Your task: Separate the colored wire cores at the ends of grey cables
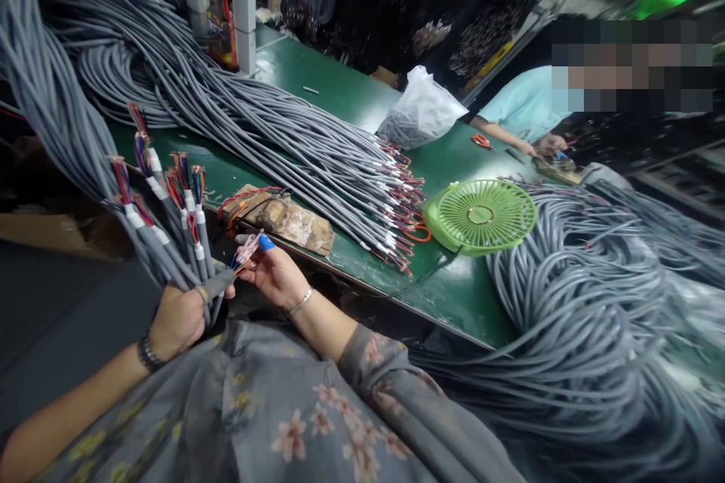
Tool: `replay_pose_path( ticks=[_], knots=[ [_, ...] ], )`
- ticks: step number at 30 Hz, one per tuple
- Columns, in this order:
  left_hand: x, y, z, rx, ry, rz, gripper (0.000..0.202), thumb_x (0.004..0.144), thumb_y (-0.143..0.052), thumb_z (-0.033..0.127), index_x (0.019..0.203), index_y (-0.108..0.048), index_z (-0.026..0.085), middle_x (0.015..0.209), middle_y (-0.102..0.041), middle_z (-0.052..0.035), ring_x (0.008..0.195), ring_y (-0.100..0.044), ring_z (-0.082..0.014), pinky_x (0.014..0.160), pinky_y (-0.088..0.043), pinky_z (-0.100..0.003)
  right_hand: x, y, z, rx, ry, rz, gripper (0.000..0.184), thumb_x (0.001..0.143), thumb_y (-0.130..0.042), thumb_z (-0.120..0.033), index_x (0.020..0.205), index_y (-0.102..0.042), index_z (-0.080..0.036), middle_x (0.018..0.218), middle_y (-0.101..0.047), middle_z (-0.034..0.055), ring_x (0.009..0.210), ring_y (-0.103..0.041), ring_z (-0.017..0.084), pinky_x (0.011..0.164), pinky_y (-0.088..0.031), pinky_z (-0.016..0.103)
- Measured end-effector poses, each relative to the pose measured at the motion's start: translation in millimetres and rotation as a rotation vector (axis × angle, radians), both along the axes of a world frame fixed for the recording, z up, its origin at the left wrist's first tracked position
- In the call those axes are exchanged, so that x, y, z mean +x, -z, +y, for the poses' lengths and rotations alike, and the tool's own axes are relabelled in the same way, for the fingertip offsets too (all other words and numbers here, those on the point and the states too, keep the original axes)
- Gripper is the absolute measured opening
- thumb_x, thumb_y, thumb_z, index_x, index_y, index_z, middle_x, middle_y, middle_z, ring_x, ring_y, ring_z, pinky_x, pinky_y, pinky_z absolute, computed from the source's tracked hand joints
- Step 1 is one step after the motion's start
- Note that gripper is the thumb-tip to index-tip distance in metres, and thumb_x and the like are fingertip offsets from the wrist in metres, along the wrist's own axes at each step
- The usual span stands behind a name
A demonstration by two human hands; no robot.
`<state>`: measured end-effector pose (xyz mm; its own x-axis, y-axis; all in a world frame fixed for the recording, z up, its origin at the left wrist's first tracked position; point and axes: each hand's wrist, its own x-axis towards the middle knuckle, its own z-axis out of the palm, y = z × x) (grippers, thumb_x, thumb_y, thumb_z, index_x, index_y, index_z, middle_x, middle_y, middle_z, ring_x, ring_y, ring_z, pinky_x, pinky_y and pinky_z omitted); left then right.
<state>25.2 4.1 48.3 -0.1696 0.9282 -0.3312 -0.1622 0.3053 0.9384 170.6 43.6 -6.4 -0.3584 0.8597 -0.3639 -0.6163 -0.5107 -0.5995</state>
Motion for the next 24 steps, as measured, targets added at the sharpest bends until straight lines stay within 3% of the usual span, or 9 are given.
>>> replay_pose_path(
  ticks=[5, 11, 15, 19, 21, 24],
  knots=[
    [1.0, 11.6, 2.2, 0.055, 0.016, 0.041, 0.023, 0.047, -0.083, 0.043, 0.048, -0.069, 0.025, 0.05, -0.07, -0.0011, 0.054, -0.065, -0.0198, 0.065, -0.056, -0.034, -1.4, 4.1, 0.4, -0.012, 0.046, 0.01, 0.028, 0.096, -0.081, -0.048, 0.095, -0.076, -0.02, 0.092, -0.082, 0.0035, 0.075, -0.07, 0.015, 0.07, -0.059, 0.025],
    [-2.8, 16.7, -0.5, 0.03, 0.031, 0.007, 0.027, 0.047, -0.089, 0.039, 0.059, -0.071, 0.024, 0.053, -0.071, 0.0012, 0.052, -0.067, -0.0197, 0.06, -0.058, -0.033, -5.6, 3.1, -0.6, -0.005, 0.077, 0.007, 0.027, 0.099, -0.078, -0.046, 0.093, -0.075, -0.02, 0.094, -0.083, 0.0058, 0.074, -0.069, 0.016, 0.076, -0.06, 0.028],
    [-5.5, 15.5, -1.6, 0.027, 0.072, 0.02, 0.03, 0.048, -0.092, 0.039, 0.064, -0.072, 0.024, 0.055, -0.071, 0.0013, 0.053, -0.068, -0.021, 0.059, -0.058, -0.033, -7.4, 1.1, -1.8, -0.018, 0.074, -0.003, 0.034, 0.1, -0.076, -0.053, 0.092, -0.075, -0.02, 0.094, -0.082, 0.0066, 0.073, -0.068, 0.016, 0.075, -0.06, 0.028],
    [-10.6, 16.0, -4.7, 0.074, 0.101, 0.075, 0.028, 0.05, -0.093, 0.044, 0.056, -0.073, 0.025, 0.055, -0.074, -0.0011, 0.055, -0.07, -0.023, 0.061, -0.058, -0.035, -2.4, 1.0, -5.6, -0.015, -0.017, -0.031, 0.048, 0.097, -0.072, -0.069, 0.093, -0.073, -0.021, 0.094, -0.08, 0.0062, 0.076, -0.068, 0.016, 0.069, -0.058, 0.026],
    [-14.6, 19.6, -7.7, 0.077, 0.102, 0.094, 0.028, 0.052, -0.094, 0.046, 0.054, -0.074, 0.026, 0.055, -0.075, -0.002, 0.058, -0.071, -0.0238, 0.063, -0.059, -0.035, 2.0, 2.0, -10.0, 0.008, -0.11, -0.063, 0.057, 0.089, -0.076, -0.077, 0.088, -0.072, -0.02, 0.087, -0.078, 0.0054, 0.072, -0.066, 0.016, 0.064, -0.057, 0.025],
    [-21.4, 26.9, -11.4, 0.052, 0.1, 0.09, 0.03, 0.051, -0.097, 0.047, 0.058, -0.077, 0.026, 0.058, -0.077, -0.0035, 0.061, -0.072, -0.0245, 0.064, -0.06, -0.034, 5.7, 4.0, -20.0, 0.072, -0.187, -0.127, 0.066, 0.063, -0.095, -0.077, 0.083, -0.07, -0.019, 0.078, -0.073, 0.0014, 0.064, -0.06, 0.012, 0.06, -0.056, 0.025]
  ],
)
